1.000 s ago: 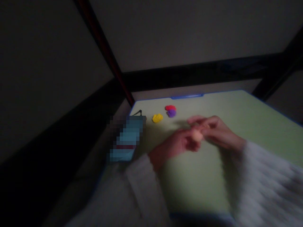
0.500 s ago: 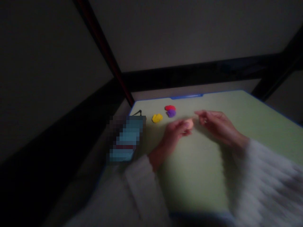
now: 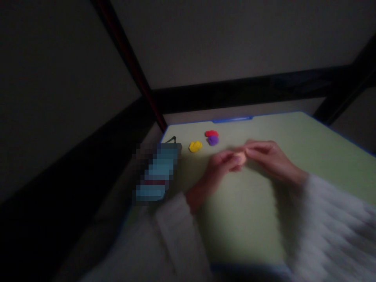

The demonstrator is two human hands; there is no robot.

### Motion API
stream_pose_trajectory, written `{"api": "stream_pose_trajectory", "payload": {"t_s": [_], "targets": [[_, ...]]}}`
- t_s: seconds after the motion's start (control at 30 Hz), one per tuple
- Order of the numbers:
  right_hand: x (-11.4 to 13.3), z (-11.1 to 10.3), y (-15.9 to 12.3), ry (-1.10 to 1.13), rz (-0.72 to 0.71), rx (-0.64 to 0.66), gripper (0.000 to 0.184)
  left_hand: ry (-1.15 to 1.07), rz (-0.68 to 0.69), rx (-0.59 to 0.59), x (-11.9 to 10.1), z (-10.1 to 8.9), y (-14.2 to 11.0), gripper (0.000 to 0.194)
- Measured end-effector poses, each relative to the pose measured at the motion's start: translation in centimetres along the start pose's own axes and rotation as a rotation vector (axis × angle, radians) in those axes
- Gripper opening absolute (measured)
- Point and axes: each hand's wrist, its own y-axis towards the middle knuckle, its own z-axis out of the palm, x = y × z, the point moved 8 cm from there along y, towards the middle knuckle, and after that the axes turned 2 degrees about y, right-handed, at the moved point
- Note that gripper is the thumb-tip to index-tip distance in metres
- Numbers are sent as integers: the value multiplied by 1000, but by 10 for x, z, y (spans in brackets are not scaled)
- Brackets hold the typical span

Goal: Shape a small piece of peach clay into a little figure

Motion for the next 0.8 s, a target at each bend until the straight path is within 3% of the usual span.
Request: {"api": "stream_pose_trajectory", "payload": {"t_s": [0.13,0.27,0.37,0.63,0.8], "targets": [[1,-3,0,27,-22,-59,7,46,22,7,-1,0,0,24],[-10,-10,0,100,36,-107,18,109,72,-110,-7,-9,1,29],[-7,-12,0,42,8,-115,17,205,120,-171,-13,-13,0,27],[5,-7,-2,-34,-82,-141,3,348,193,-234,-18,-12,-5,25],[1,-9,-2,-7,-52,-146,10,309,174,-234,-20,-10,-5,23]]}}
